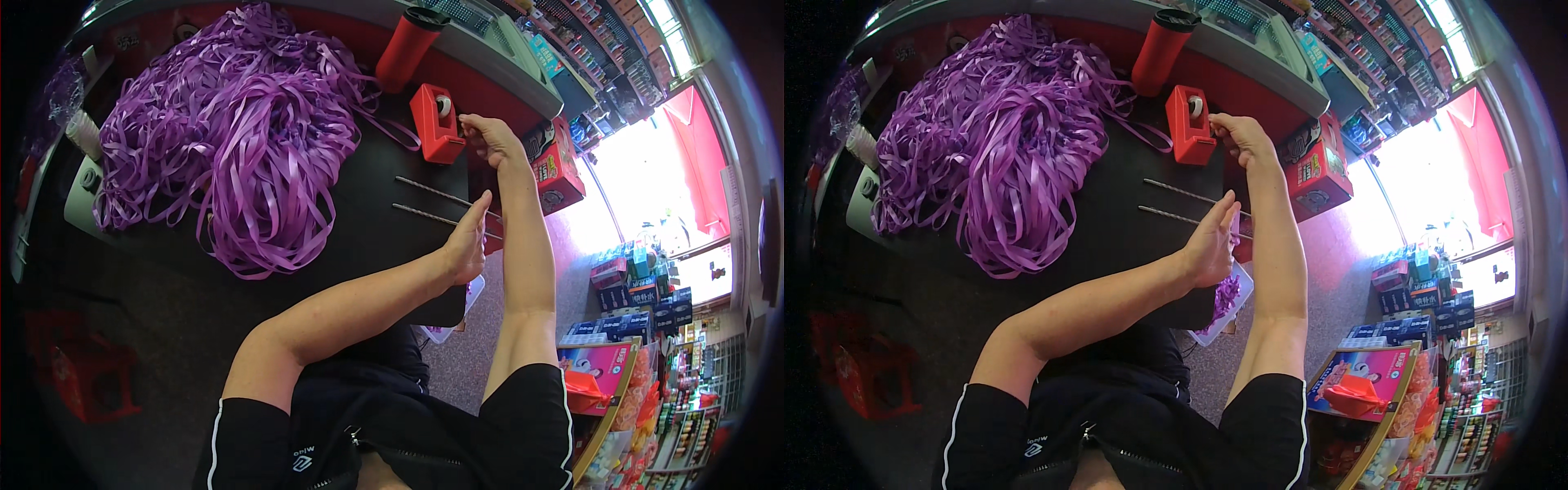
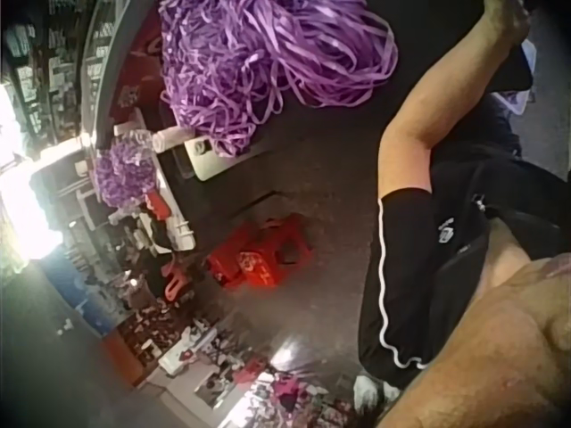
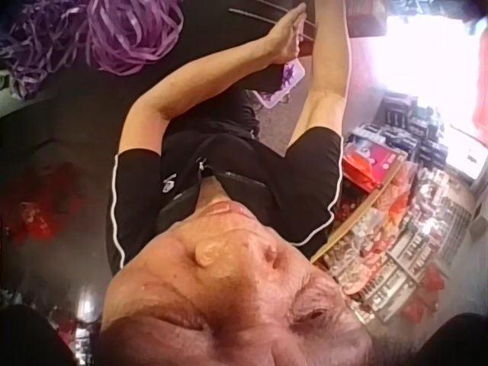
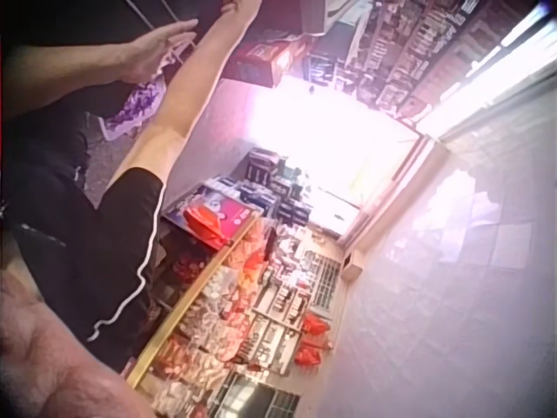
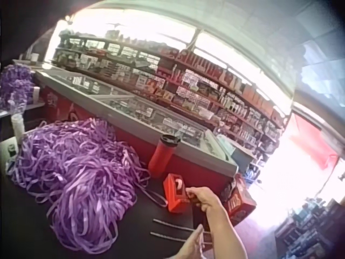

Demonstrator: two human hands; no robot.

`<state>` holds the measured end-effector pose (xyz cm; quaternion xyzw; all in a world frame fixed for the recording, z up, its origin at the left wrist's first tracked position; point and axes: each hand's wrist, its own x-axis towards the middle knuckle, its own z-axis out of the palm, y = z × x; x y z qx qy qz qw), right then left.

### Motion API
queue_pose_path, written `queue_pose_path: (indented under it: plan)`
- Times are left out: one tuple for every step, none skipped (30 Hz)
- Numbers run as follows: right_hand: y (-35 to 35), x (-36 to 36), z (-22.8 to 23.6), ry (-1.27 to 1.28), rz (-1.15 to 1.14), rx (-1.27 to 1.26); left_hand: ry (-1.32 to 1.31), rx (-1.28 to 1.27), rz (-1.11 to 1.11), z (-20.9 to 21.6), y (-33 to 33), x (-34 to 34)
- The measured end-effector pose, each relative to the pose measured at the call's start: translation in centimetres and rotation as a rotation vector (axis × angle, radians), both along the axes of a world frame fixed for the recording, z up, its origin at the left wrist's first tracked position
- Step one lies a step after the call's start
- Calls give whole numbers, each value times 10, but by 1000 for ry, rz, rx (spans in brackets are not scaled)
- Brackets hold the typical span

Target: Measuring and cutting purple ribbons using metal rods as a length guide.

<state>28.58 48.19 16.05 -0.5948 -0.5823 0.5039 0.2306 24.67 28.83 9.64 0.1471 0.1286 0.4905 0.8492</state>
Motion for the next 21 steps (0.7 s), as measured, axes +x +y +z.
queue_pose_path:
  plan:
    - [-6, 1, 2, 42, -10, 11, 19, 4, 10, 1, 0, -1]
    - [-12, 3, 3, 85, -21, 21, 16, 2, 13, 2, -1, -3]
    - [-18, 5, 5, 82, -18, 18, 18, -2, 6, 3, -2, -3]
    - [-25, 9, 7, 93, -14, 16, 20, -5, -7, 3, -2, -3]
    - [-29, 12, 7, 104, -11, 13, 18, -7, -9, 3, -2, -3]
    - [-32, 13, 4, 102, -13, 11, 19, -6, -6, 2, -2, -3]
    - [-34, 14, 1, 103, -10, -5, 21, -3, -7, 2, -1, -3]
    - [-36, 15, -2, 104, -7, -21, 22, -1, -12, 3, -2, -3]
    - [-37, 19, -5, 134, -2, -40, 18, 2, -15, 3, -3, -3]
    - [-38, 20, -9, 135, -4, -40, 14, 3, -14, 2, -3, -3]
    - [-39, 21, -12, 155, -1, -51, 15, 3, -15, 2, -2, -3]
    - [-40, 23, -14, 176, 2, -62, 16, 4, -19, 2, -1, -3]
    - [-39, 26, -15, 162, 40, -88, 17, 5, -25, 2, -1, -4]
    - [-39, 27, -19, 162, 37, -88, 17, 5, -28, 2, -1, -5]
    - [-39, 26, -24, 198, 10, -90, -15, 36, -26, 2, -2, -6]
    - [-40, 23, -27, 234, -13, -94, -46, 66, -21, 2, -1, -7]
    - [-41, 22, -29, 251, -13, -92, -44, 66, -20, 1, 0, -7]
    - [-43, 20, -31, 254, -11, -93, -106, 94, -21, 1, 1, -8]
    - [-45, 20, -33, 265, -28, -76, -173, 125, -25, 1, 1, -8]
    - [-47, 18, -34, 277, -43, -60, -175, 126, -26, 1, 0, -8]
    - [-48, 17, -35, 275, -44, -59, -155, 122, 6, 1, -1, -8]
